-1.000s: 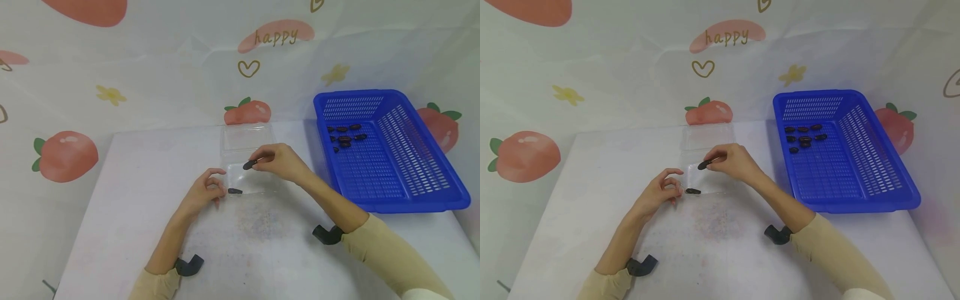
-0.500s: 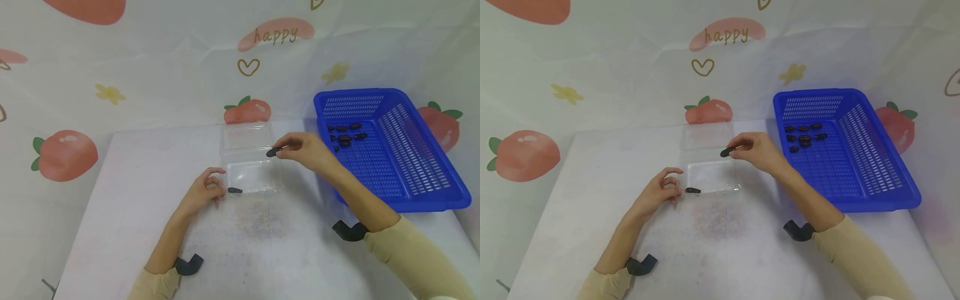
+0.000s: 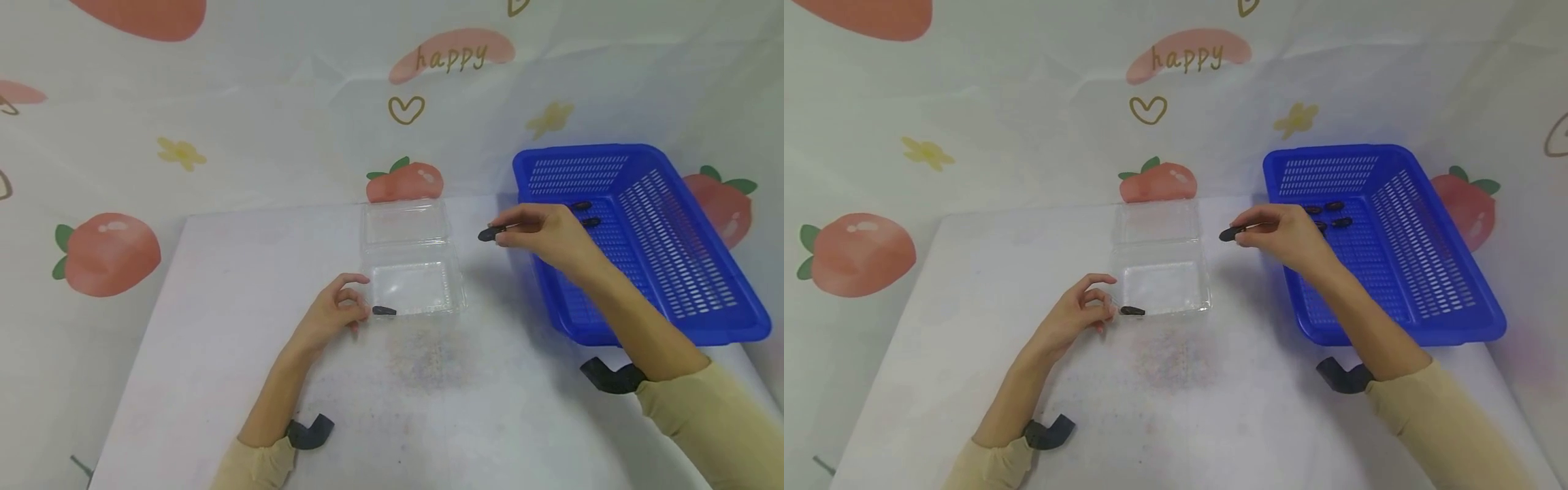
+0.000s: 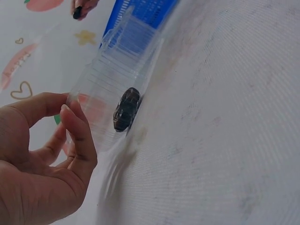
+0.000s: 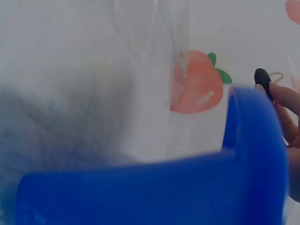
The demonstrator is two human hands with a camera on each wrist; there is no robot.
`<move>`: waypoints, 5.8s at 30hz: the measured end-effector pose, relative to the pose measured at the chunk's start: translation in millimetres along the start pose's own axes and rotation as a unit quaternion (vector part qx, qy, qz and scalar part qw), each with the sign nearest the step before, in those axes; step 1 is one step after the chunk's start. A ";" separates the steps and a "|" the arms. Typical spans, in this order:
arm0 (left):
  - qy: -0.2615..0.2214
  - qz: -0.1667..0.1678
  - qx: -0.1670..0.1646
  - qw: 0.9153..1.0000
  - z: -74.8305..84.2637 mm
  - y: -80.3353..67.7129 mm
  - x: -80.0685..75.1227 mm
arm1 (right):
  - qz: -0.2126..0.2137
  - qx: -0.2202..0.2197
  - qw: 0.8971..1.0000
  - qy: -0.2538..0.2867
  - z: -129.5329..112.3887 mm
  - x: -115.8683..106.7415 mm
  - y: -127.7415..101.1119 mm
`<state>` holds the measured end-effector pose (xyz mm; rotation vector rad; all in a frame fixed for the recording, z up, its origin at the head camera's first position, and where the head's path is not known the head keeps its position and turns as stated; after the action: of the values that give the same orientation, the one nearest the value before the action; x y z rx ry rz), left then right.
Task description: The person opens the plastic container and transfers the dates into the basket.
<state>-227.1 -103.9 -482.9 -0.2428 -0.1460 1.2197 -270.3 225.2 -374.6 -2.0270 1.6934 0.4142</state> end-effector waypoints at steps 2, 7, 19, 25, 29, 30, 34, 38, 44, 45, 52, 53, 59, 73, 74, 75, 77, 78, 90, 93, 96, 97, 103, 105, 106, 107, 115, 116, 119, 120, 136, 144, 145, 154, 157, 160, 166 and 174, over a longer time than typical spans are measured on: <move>0.004 -0.001 0.001 1.000 0.9 0.1 -0.3 | 0.008 0.001 1.000 -0.003 3.1 -7.7 -0.8; 0.004 0.002 0.000 1.000 2.5 0.5 -1.5 | 0.022 0.008 1.000 -0.017 13.4 -26.7 -3.9; 0.020 -0.002 -0.013 1.000 -3.9 -1.4 -0.8 | 0.046 0.044 0.996 0.055 61.2 -66.1 -8.1; 0.019 0.000 -0.007 1.000 -0.4 -1.9 -0.9 | 0.056 0.047 0.995 0.069 81.4 -83.2 -3.3; 0.018 0.001 -0.007 1.000 0.2 -1.9 -0.3 | 0.054 0.065 0.996 0.036 97.3 -92.9 -2.2; 0.017 0.002 -0.008 1.000 0.1 -1.9 -0.4 | 0.054 0.068 0.996 0.028 100.6 -94.8 -2.2; 0.015 0.004 -0.007 1.000 -0.1 -2.0 -1.1 | 0.056 0.077 0.995 0.004 111.7 -102.7 -2.5; 0.014 0.005 -0.006 1.000 0.2 -2.1 -1.0 | 0.060 0.086 0.994 -0.014 124.1 -110.6 -2.4; 0.013 0.001 -0.005 1.000 0.4 -1.9 0.2 | 0.060 0.090 0.994 -0.033 141.5 -118.0 0.6; 0.012 0.000 -0.006 1.000 0.3 -1.8 0.5 | 0.059 0.090 0.994 -0.031 144.1 -118.9 0.7; 0.010 -0.003 -0.002 1.000 0.1 -1.5 0.2 | 0.052 0.094 0.994 0.000 156.1 -122.8 3.0; 0.008 -0.002 -0.002 1.000 -0.5 -1.4 -0.2 | 0.052 0.092 0.994 -0.005 157.0 -123.5 4.2; 0.003 -0.002 -0.002 1.000 -1.9 -0.9 -0.8 | 0.059 0.090 0.994 -0.031 166.0 -129.8 8.8; 0.011 0.000 -0.004 1.000 -1.5 -0.7 -0.3 | 0.047 0.091 0.990 -0.099 185.3 -126.2 14.5; 0.012 0.000 -0.005 1.000 -1.7 -0.8 -0.5 | 0.049 0.092 0.989 -0.104 185.6 -125.9 14.6; 0.012 0.001 -0.005 1.000 -1.8 -0.9 -0.8 | 0.049 0.094 0.989 -0.106 185.8 -125.6 14.6; 0.013 0.002 -0.006 1.000 -2.3 -1.1 -1.4 | 0.049 0.096 0.988 -0.109 185.3 -125.1 14.4; 0.014 0.003 -0.006 1.000 -2.5 -1.2 -1.6 | 0.050 0.097 0.988 -0.109 184.5 -125.4 14.1; 0.012 0.002 -0.008 1.000 0.5 -2.6 -0.2 | 0.100 0.119 0.985 -0.069 168.4 -143.6 1.4; 0.011 0.004 -0.009 1.000 -0.2 -2.2 -0.2 | 0.112 0.120 0.985 -0.050 163.2 -145.1 -1.7; 0.013 0.007 -0.010 1.000 -1.7 -1.4 -1.3 | 0.116 0.106 0.987 -0.013 155.6 -143.9 -3.8; 0.012 0.008 -0.011 1.000 -2.0 -1.2 -1.6 | 0.114 0.102 0.988 -0.001 152.6 -142.9 -4.9; 0.013 0.005 -0.006 1.000 -2.0 -0.1 -1.3 | 0.107 0.084 0.991 0.019 133.5 -132.5 -14.2; 0.014 0.006 -0.005 1.000 -1.5 0.0 -1.4 | 0.105 0.073 0.991 0.023 125.2 -126.9 -17.1; 0.014 0.007 -0.004 1.000 -1.2 -0.1 -1.4 | 0.103 0.065 0.992 0.039 120.8 -123.8 -18.0; 0.014 0.007 -0.004 1.000 -1.3 0.0 -1.3 | 0.102 0.056 0.992 0.054 116.1 -120.7 -18.9; 0.013 0.005 -0.014 1.000 -4.1 -0.6 0.0 | 0.086 0.005 0.985 0.148 78.7 -93.7 -24.1; 0.015 0.005 -0.014 1.000 -4.2 -0.7 0.1 | 0.085 0.000 0.986 0.143 73.6 -89.9 -24.7; 0.016 0.005 -0.014 1.000 -3.6 -1.0 0.1 | 0.082 -0.007 0.986 0.143 60.8 -79.4 -26.7; 0.017 0.005 -0.013 1.000 -3.4 -0.8 0.1 | 0.081 -0.010 0.987 0.142 56.6 -76.2 -26.9; 0.024 0.010 -0.006 1.000 0.5 -0.2 -0.7 | 0.034 -0.071 0.992 0.101 1.3 -10.1 -24.4; 0.025 0.004 -0.006 1.000 -0.8 0.1 -0.6 | -0.026 -0.075 0.993 0.092 -10.0 40.1 -17.0; 0.027 0.003 -0.007 1.000 -0.8 -0.1 -0.7 | -0.033 -0.071 0.993 0.089 -10.4 46.1 -15.8; 0.033 0.005 -0.010 0.999 0.2 -0.6 -0.7 | -0.085 -0.064 0.989 0.098 -14.7 98.2 -5.4; 0.031 0.005 -0.010 0.999 0.4 -1.0 -0.1 | -0.101 -0.064 0.986 0.121 -18.2 114.6 -3.0; 0.030 0.008 -0.010 0.999 -0.1 -1.3 -0.3 | -0.113 -0.072 0.982 0.136 -23.8 128.0 0.4; 0.033 0.011 -0.015 0.999 -2.3 -1.6 -1.1 | -0.137 -0.060 0.981 0.127 -22.6 151.7 9.8; 0.031 0.006 -0.002 1.000 -1.1 -0.8 -0.5 | -0.186 -0.071 0.977 0.080 -20.3 182.9 18.0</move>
<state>-226.3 -104.8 -483.8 -0.2843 -0.0933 1.2221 -253.4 58.6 -453.2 -2.4776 1.3559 0.2549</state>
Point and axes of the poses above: each hand's wrist, its own y-axis towards the middle knuckle, its own x-axis out of the palm, z = x × y, the point moved 10 cm from there along y, towards the middle knuckle, and after that the axes turned 2 degrees about -y, right-handed, at the moved point
